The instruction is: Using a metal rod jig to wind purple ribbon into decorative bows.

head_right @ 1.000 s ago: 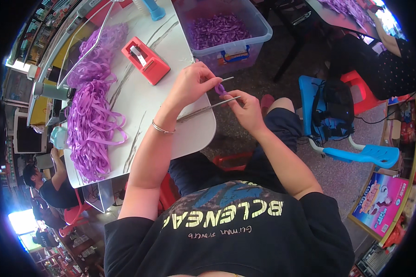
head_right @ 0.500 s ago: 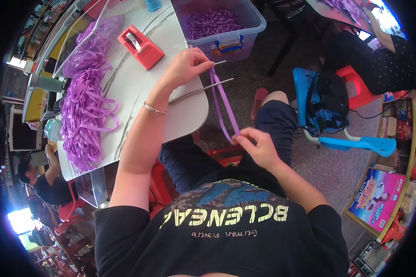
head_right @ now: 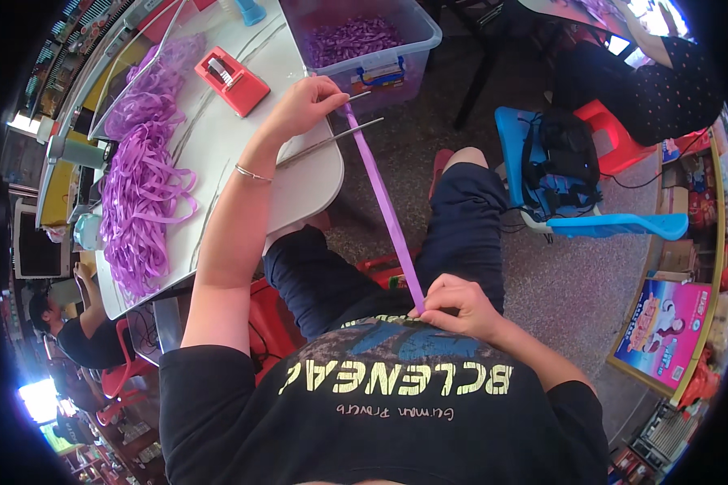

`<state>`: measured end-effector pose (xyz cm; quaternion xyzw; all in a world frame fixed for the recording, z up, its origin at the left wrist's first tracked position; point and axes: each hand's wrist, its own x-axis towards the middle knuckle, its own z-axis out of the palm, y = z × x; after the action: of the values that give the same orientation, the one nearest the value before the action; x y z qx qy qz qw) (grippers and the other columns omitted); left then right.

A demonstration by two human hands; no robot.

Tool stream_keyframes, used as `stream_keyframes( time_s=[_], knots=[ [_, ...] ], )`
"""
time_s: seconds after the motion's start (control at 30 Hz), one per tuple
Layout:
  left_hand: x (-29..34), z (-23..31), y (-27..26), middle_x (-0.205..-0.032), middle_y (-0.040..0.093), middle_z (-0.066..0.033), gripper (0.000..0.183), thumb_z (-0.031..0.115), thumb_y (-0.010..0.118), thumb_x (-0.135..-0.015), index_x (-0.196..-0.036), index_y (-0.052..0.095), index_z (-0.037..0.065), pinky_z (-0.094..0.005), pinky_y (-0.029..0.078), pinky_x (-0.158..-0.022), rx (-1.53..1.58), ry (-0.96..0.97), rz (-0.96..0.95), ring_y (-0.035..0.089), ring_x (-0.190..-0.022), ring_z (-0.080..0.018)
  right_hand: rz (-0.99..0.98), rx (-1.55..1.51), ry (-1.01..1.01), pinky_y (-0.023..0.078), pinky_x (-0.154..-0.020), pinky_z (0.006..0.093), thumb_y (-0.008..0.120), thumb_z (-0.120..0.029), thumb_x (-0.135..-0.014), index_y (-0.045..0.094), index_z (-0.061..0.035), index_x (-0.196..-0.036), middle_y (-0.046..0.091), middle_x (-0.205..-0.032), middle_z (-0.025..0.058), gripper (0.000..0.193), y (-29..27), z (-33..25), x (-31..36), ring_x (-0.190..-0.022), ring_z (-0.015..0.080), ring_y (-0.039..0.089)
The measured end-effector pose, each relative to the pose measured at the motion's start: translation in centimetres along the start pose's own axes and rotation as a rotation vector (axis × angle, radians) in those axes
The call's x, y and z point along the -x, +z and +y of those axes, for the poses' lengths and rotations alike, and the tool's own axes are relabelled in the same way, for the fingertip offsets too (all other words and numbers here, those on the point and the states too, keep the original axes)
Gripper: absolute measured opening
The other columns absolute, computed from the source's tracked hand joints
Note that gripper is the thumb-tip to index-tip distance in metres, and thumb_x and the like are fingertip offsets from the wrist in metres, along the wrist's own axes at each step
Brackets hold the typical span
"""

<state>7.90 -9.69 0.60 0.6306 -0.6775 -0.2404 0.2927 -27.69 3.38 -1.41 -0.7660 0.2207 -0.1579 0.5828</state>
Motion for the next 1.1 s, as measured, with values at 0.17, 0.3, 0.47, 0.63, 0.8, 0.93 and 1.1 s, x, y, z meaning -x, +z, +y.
stream_keyframes(
  time_s=[0.17,0.3,0.47,0.63,0.8,0.93,1.1],
  knots=[
    [0.0,0.4,0.1,-0.073,0.057,-0.0051,0.024,0.019,0.062,-0.083,-0.081,0.063,-0.004,-0.0282,0.041,-0.060,-0.017,0.018,0.008,0.052,-0.067,-0.0125,-0.018,-0.098,-0.022,0.047,-0.066,0.0252,0.066,-0.008,-0.077,0.070,-0.0057,-0.089,0.067,-0.081,0.0060,0.013,0.6,0.9,0.7,-0.075,0.0125,0.059],
    [-0.1,0.0,0.2,-0.061,0.058,-0.0123,0.024,0.025,0.062,-0.080,-0.077,0.066,0.001,-0.0341,0.042,-0.056,-0.051,0.037,0.033,0.055,-0.057,-0.0218,-0.009,-0.242,0.078,0.047,-0.067,0.0252,0.063,-0.007,-0.080,0.069,-0.0050,-0.094,0.067,-0.082,0.0070,0.015,1.0,0.5,1.1,-0.073,0.0131,0.060],
    [-0.2,-0.5,0.4,-0.061,0.058,-0.0122,0.024,0.025,0.060,-0.080,-0.078,0.067,0.002,-0.0342,0.041,-0.055,-0.021,0.083,0.056,0.054,-0.056,-0.0216,-0.028,-0.313,0.172,0.047,-0.068,0.0239,0.059,-0.004,-0.082,0.068,-0.0030,-0.095,0.067,-0.086,0.0085,0.016,0.7,-0.3,1.5,-0.073,0.0114,0.060],
    [0.0,-0.2,0.3,-0.061,0.058,-0.0115,0.023,0.024,0.060,-0.081,-0.081,0.068,0.003,-0.0338,0.041,-0.056,-0.002,0.038,0.025,0.054,-0.057,-0.0201,-0.068,-0.464,0.254,0.048,-0.070,0.0233,0.055,-0.004,-0.083,0.067,0.0003,-0.098,0.067,-0.091,0.0091,0.019,0.4,-0.9,1.5,-0.074,0.0098,0.060],
    [0.1,0.2,0.2,-0.062,0.060,-0.0096,0.022,0.025,0.061,-0.080,-0.080,0.069,0.004,-0.0324,0.041,-0.056,0.021,0.057,0.060,0.055,-0.058,-0.0194,-0.109,-0.440,0.156,0.048,-0.069,0.0237,0.056,-0.007,-0.083,0.066,-0.0001,-0.100,0.067,-0.090,0.0102,0.021,-0.9,-3.3,1.1,-0.070,0.0105,0.060],
    [0.0,0.1,0.1,-0.062,0.060,-0.0093,0.021,0.025,0.062,-0.080,-0.079,0.069,0.005,-0.0323,0.042,-0.057,0.003,0.015,0.038,0.055,-0.058,-0.0188,-0.135,-0.244,-0.139,0.045,-0.059,0.0234,0.063,-0.019,-0.079,0.068,-0.0007,-0.098,0.068,-0.081,0.0095,0.027,-3.5,-7.1,-1.3,-0.063,0.0136,0.061],
    [0.2,-0.6,0.1,-0.066,0.059,-0.0047,0.021,0.020,0.062,-0.081,-0.079,0.067,0.000,-0.0288,0.040,-0.057,0.025,-0.009,0.006,0.052,-0.062,-0.0110,-0.094,0.097,-0.641,0.041,-0.051,0.0217,0.061,-0.033,-0.081,0.070,-0.0018,-0.089,0.067,-0.072,0.0070,0.033,-8.4,-13.2,-8.7,-0.054,0.0148,0.060]
  ],
)
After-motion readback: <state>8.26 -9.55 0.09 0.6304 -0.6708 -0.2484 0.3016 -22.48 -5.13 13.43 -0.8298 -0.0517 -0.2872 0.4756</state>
